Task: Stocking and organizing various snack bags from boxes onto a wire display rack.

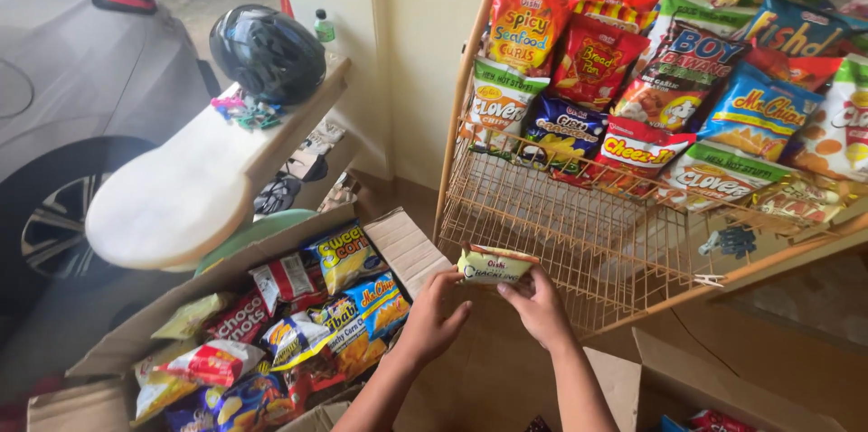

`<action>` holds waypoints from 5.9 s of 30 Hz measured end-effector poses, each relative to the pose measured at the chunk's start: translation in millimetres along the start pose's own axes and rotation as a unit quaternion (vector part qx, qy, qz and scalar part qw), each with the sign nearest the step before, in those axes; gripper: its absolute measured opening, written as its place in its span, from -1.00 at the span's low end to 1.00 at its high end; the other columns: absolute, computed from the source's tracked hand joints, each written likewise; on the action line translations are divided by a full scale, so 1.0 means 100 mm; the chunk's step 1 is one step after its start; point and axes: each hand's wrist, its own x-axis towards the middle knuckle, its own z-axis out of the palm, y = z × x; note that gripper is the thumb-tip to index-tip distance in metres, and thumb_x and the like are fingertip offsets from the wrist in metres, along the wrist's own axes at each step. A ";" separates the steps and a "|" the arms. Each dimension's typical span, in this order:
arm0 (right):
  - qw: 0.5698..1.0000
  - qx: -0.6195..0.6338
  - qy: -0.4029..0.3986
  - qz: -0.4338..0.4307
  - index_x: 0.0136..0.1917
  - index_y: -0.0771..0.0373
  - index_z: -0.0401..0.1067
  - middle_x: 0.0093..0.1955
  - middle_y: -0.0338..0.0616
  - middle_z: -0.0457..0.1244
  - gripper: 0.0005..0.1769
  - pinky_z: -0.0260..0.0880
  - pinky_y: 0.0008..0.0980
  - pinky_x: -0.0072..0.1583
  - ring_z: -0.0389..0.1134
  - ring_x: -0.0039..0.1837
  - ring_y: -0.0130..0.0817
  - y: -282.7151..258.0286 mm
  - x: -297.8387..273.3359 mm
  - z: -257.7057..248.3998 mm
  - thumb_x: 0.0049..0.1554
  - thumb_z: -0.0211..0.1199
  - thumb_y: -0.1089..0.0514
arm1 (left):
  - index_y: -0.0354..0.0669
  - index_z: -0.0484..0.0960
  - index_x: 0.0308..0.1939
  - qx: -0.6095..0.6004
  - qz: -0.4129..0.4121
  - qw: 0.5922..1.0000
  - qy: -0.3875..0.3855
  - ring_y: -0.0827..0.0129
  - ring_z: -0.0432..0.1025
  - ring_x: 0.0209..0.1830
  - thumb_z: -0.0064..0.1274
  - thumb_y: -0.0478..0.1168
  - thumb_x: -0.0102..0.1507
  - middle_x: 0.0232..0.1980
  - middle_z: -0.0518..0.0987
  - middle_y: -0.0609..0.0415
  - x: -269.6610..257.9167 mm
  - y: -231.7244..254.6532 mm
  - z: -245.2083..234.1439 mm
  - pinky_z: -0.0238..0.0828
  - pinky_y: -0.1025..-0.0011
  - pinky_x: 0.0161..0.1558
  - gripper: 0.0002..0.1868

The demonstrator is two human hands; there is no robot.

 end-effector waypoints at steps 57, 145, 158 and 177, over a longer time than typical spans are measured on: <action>0.838 -0.410 0.319 -0.164 0.17 0.32 0.43 0.19 0.25 0.32 -0.45 0.32 -0.03 0.34 0.29 0.30 0.13 1.33 3.56 -0.11 0.07 0.50 -0.05 | -0.31 -0.24 0.62 0.369 -0.116 0.884 -0.262 -0.08 -0.28 0.69 -0.20 -0.07 0.28 0.70 -0.31 -0.22 3.12 -1.34 0.87 -0.25 0.15 0.60 -0.09; 0.554 0.484 0.579 0.352 0.44 0.01 0.31 0.25 -0.20 0.31 -0.50 0.36 -0.18 0.28 0.36 0.20 -0.26 3.47 -2.39 -3.40 0.24 0.11 0.18 | -0.25 0.53 0.15 0.223 0.111 0.698 -0.672 -0.18 0.34 0.28 0.15 -0.18 0.14 0.31 0.39 -0.27 -0.44 -1.81 6.89 0.33 0.04 0.30 -0.50; 0.743 0.279 0.568 0.216 0.50 0.10 0.15 0.43 -0.14 0.18 -0.09 0.34 -0.16 0.28 0.24 0.38 -0.30 3.20 -2.51 -3.42 -0.08 0.36 0.40 | -0.25 0.65 -0.17 0.032 0.173 0.857 -0.485 -0.02 0.55 -0.05 0.22 -0.32 0.14 -0.02 0.64 -0.13 -0.06 -0.26 5.73 0.53 0.17 -0.02 -0.81; 0.918 0.134 0.353 0.122 0.49 0.12 0.18 0.33 -0.08 0.28 -0.40 0.30 -0.32 0.33 0.30 0.34 -0.37 1.21 -2.11 -2.12 0.29 0.03 -0.18 | -0.30 0.29 0.10 -0.112 -0.102 0.932 -0.331 0.27 0.51 0.00 -0.19 -0.02 0.45 -0.04 0.59 -0.15 -0.52 0.02 3.67 0.47 0.27 0.06 -0.62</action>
